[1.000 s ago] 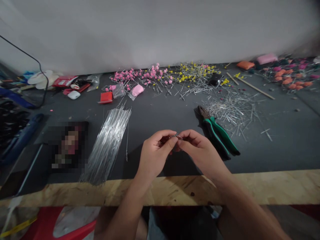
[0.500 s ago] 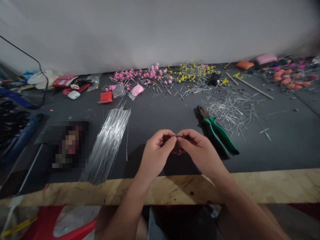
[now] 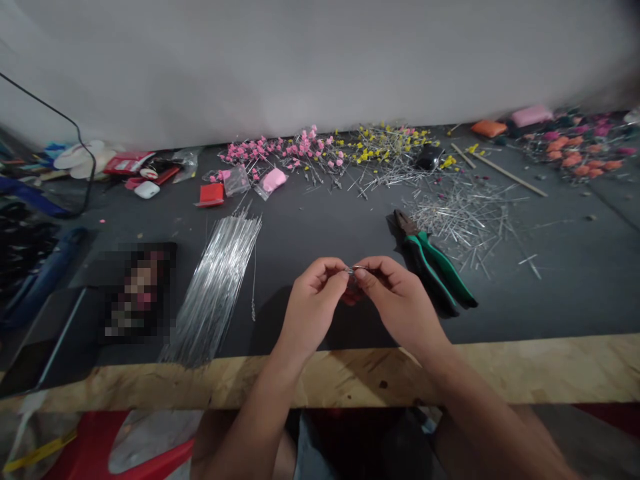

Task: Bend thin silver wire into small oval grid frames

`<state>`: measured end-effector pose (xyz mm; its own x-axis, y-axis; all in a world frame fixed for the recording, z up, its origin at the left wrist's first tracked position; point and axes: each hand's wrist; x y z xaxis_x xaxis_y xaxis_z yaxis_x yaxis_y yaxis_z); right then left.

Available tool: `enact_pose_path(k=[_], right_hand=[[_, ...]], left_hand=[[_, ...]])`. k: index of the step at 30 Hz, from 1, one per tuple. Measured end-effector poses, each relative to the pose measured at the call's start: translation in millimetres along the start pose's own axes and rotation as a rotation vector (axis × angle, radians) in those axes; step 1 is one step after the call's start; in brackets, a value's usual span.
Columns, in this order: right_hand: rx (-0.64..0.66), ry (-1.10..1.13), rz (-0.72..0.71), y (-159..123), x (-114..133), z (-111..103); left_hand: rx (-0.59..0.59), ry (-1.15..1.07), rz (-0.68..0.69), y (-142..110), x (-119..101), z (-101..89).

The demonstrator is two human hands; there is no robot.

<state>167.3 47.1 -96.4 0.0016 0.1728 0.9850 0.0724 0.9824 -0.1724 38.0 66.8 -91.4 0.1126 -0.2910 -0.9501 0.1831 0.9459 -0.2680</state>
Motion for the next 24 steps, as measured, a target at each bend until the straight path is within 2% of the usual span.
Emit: enact_pose_path(k=[5,14,20,24], right_hand=[[-0.048,-0.056,-0.023,-1.6,-1.1,2.1],[-0.032,-0.039,-0.038,0.6,-3.0,3.7],[-0.021,0.077,-0.009,6.6,-5.2,-2.5],[0.029,0.098,0.000,9.9,-6.3,-5.7]], left_hand=[[0.017,0.022,0.000,-0.1,0.9,-0.9],[-0.016,0.053,0.013,-1.9,1.2,-0.8],[-0.046,-0.104,-0.027,-0.7,-0.4,1.4],[-0.014,-0.173,-0.064,-0.6,-1.8,1.4]])
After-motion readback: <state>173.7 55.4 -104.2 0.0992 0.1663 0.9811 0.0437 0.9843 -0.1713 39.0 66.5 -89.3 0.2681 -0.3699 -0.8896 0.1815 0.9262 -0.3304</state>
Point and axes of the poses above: each hand's wrist, its own y-axis towards the middle knuckle, its own z-axis out of the palm, x = y × z
